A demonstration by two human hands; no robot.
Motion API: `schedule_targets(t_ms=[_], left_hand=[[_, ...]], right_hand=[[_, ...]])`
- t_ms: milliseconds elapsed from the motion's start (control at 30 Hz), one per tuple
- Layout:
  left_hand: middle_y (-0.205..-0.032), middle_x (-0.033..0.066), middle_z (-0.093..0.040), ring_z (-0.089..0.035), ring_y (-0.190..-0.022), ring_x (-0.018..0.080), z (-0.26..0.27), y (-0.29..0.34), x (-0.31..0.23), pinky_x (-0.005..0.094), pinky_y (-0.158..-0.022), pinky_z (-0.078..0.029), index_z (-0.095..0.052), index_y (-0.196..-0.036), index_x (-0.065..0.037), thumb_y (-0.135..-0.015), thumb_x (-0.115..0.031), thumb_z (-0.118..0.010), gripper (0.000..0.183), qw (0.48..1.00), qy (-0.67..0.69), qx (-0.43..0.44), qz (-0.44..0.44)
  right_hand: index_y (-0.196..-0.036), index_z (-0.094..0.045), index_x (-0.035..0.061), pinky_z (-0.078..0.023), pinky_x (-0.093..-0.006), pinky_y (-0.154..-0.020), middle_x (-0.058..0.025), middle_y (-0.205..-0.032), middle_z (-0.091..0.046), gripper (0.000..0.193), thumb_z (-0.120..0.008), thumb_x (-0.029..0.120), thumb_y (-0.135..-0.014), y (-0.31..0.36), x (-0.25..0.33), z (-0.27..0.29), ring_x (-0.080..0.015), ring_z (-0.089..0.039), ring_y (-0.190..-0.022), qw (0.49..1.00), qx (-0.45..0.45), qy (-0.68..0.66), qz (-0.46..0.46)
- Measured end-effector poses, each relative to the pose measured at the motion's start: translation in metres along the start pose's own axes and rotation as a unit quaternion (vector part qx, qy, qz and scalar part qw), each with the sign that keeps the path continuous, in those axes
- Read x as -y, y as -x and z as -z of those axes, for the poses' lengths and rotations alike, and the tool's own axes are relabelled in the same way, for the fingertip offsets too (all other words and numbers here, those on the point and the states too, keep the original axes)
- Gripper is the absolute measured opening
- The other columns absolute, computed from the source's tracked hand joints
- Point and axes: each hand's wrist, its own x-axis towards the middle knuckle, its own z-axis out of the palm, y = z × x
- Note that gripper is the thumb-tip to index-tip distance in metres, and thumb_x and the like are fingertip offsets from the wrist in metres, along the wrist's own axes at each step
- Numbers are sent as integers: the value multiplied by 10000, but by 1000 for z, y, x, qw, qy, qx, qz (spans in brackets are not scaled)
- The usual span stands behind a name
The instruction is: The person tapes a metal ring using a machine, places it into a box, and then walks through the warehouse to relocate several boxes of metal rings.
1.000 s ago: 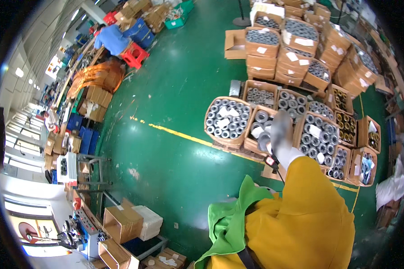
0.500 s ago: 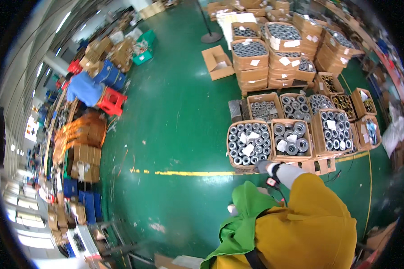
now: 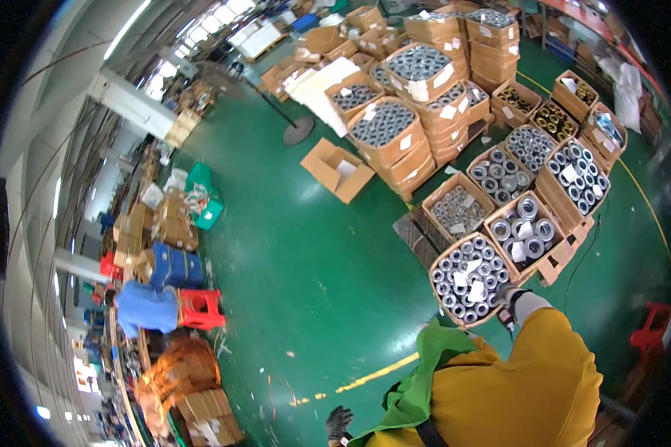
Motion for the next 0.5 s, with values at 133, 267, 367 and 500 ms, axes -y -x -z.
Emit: schedule_targets(t_ms=[133,267,367,500], left_hand=[[-878,146,-629,-617,-710,258,36,-72,17,312,-579,-484,-559,-1030,-73,-780,-250,-580,308,986,-99,-62,116],[-871,137,-631,-617,-720,264,30,-124,-29,328,-587,-484,-569,-1016,-87,-764,-268,-586,310,952,-247,-21,178],[-865,131,-633,-617,-728,269,32,-184,-85,340,-593,-484,-577,-1005,-98,-753,-282,-591,313,918,-359,22,169],[-858,122,-636,-616,-738,276,67,-285,-176,356,-601,-483,-588,-991,-112,-737,-301,-598,316,849,-514,53,105]], right_hand=[[-944,-621,120,-463,-355,-777,-107,-914,-626,277,-535,273,-729,-39,130,156,-288,-591,-858,981,-112,-116,106],[-941,-620,120,-462,-352,-780,-104,-937,-619,267,-529,268,-738,-97,206,272,-287,-584,-874,959,-147,-221,100],[-963,-608,121,-444,-336,-823,-94,-1029,-582,274,-518,268,-751,-167,173,259,-267,-550,-960,945,-265,-62,181],[-937,-617,158,-448,-294,-816,-76,-1042,-581,225,-535,183,-728,-194,131,217,-227,-556,-968,978,-197,-64,-3]])
